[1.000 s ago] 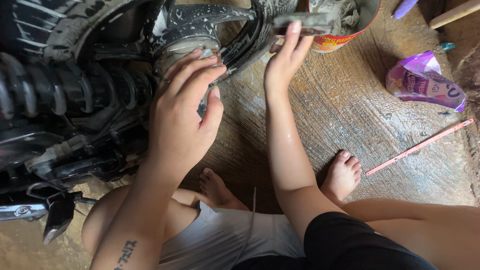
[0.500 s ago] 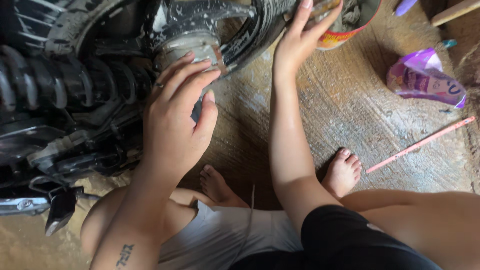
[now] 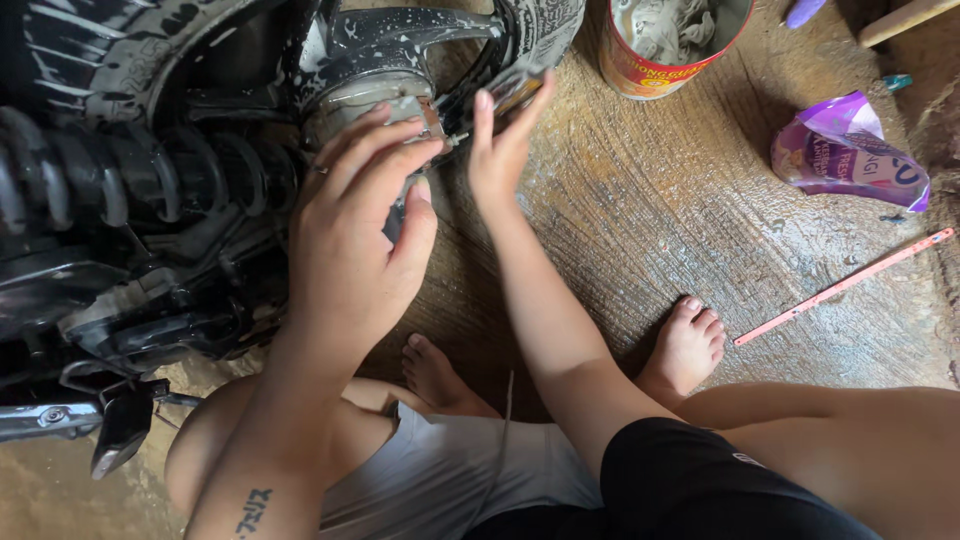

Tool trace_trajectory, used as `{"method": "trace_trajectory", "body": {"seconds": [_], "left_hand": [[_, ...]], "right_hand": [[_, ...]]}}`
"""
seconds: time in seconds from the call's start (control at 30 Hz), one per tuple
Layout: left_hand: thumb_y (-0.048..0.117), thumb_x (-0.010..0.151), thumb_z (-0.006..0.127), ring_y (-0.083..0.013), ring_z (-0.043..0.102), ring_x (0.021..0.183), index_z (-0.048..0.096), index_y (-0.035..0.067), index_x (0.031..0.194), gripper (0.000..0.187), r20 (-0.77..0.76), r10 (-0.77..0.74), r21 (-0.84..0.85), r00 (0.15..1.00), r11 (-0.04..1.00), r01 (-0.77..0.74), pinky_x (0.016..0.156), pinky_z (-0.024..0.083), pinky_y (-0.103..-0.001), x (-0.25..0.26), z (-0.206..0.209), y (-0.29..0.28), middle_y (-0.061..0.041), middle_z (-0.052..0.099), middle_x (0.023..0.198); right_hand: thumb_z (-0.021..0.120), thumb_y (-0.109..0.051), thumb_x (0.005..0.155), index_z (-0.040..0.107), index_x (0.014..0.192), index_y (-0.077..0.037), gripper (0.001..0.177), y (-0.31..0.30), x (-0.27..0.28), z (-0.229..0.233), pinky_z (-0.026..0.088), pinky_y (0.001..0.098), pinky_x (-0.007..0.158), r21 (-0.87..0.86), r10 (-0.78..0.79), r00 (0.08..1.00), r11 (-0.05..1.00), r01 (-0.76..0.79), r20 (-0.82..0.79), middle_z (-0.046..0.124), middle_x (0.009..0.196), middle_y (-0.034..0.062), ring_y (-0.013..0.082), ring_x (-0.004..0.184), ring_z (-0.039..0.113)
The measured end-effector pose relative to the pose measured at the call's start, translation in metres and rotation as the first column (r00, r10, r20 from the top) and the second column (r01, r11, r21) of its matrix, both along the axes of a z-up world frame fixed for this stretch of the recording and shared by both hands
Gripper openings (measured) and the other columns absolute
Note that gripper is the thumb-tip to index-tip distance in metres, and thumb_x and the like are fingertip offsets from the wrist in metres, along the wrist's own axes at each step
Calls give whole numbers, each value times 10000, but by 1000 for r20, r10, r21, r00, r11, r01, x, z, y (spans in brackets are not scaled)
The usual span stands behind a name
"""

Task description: The person scrubs a motorcycle wheel with a brush and soapy water, then wipes the area with a cloth and continues scrubbing different parts of the rim and tire.

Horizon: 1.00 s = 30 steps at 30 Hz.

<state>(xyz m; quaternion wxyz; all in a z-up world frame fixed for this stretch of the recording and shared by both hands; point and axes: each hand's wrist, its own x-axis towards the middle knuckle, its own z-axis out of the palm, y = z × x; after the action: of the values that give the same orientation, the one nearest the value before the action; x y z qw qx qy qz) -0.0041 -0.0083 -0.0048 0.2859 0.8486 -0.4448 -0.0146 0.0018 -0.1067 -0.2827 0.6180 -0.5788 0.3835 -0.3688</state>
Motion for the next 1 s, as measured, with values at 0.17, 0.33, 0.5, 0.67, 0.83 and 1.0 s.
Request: {"method": "trace_trajectory", "body": {"seconds": [0.17,0.33,0.5,0.67,0.83,1.0], "left_hand": [[1,986,672,-317,582,1403,691,59,1282,302,6,-4,-12,1000,1000,4,1199,484,-426,3,1,4,-105,649,1385],[-1,982,679,-320,583,1395,697,56,1276,300,14,-5,-12,1000,1000,5,1197,485,-431,2,0,7,-104,653,1379],[0,990,670,-308,582,1370,685,54,1288,303,1,4,-17,1000,1000,-4,1208,486,-426,3,-1,11,-102,647,1388],[4,994,678,-313,583,1366,692,61,1283,295,28,10,-3,1000,1000,-9,1205,483,-433,0,0,20,-99,652,1380],[4,1010,672,-312,583,1365,687,48,1251,246,43,1,-36,999,999,0,1172,485,-413,-5,7,26,-96,652,1342],[5,997,669,-325,586,1387,691,54,1273,281,56,-14,-50,998,999,17,1194,488,-433,-11,18,21,-105,648,1375]], "right_hand": [[452,-388,1098,166,1658,-81,699,21,-2,-36,455,382,1098,193,-99,994,976,104,-36,534,1496,237,296,1285,592],[395,-444,1132,300,1615,9,669,-11,12,-69,363,354,1175,246,-237,970,945,217,56,528,1532,237,271,1371,521],[398,-454,1103,415,1545,25,652,-32,20,-70,477,331,1002,368,-282,958,897,246,48,639,1342,168,214,1172,611],[438,-489,1063,566,1059,-27,480,-63,4,-53,325,344,376,732,-101,990,666,144,-102,565,698,52,156,460,437],[374,-475,1014,606,1016,-176,379,-98,-8,-44,278,300,338,795,3,999,605,-38,45,551,638,49,137,380,386],[404,-461,977,608,988,-203,329,-55,8,-41,273,309,317,621,-171,978,756,207,-118,534,616,8,124,372,397]]}}
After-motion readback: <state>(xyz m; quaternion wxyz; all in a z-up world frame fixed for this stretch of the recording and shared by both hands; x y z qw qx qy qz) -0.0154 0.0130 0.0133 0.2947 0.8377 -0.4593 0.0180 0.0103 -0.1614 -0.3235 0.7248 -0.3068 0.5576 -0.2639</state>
